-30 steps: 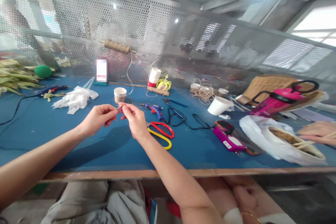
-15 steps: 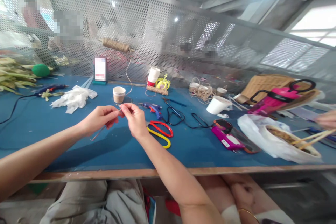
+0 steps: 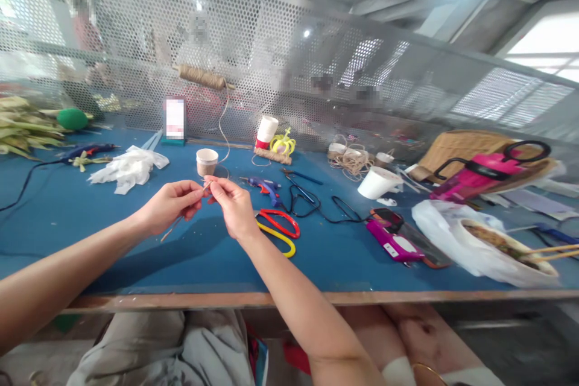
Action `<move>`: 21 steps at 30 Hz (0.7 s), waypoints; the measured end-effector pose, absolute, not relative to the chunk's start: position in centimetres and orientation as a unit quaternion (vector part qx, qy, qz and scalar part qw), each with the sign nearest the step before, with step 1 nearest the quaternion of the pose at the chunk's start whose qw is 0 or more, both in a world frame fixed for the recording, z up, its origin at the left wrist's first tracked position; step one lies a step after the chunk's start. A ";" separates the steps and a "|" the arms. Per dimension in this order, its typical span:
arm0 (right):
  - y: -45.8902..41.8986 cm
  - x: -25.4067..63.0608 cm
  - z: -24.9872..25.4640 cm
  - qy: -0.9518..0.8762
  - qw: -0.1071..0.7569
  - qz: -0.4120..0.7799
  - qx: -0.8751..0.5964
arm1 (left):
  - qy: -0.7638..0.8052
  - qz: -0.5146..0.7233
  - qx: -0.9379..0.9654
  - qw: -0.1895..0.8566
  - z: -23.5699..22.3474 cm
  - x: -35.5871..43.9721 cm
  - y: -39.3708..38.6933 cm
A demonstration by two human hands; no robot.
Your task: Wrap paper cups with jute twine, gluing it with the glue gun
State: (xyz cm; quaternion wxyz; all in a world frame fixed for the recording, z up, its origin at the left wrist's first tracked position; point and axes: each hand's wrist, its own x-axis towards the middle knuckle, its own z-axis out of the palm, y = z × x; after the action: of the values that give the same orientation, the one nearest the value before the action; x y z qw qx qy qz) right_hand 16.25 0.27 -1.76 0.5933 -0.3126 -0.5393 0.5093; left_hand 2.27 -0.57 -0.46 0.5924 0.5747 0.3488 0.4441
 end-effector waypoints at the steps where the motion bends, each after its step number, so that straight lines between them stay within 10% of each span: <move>1: 0.3 16.3 -1.8 -0.539 0.592 0.510 -0.314 | 0.354 0.444 0.585 0.580 -0.4 2.3 -0.6; 21: 0.3 16.4 -2.2 -0.554 0.589 0.480 -0.341 | 0.391 0.440 0.651 0.479 -0.1 2.2 -1.0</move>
State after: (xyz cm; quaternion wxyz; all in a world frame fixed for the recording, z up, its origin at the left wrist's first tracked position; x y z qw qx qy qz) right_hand 16.45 0.33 -2.19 0.5887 -0.3413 -0.5537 0.4800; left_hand 2.24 -1.02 -0.14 0.4789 0.6514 0.3907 0.4401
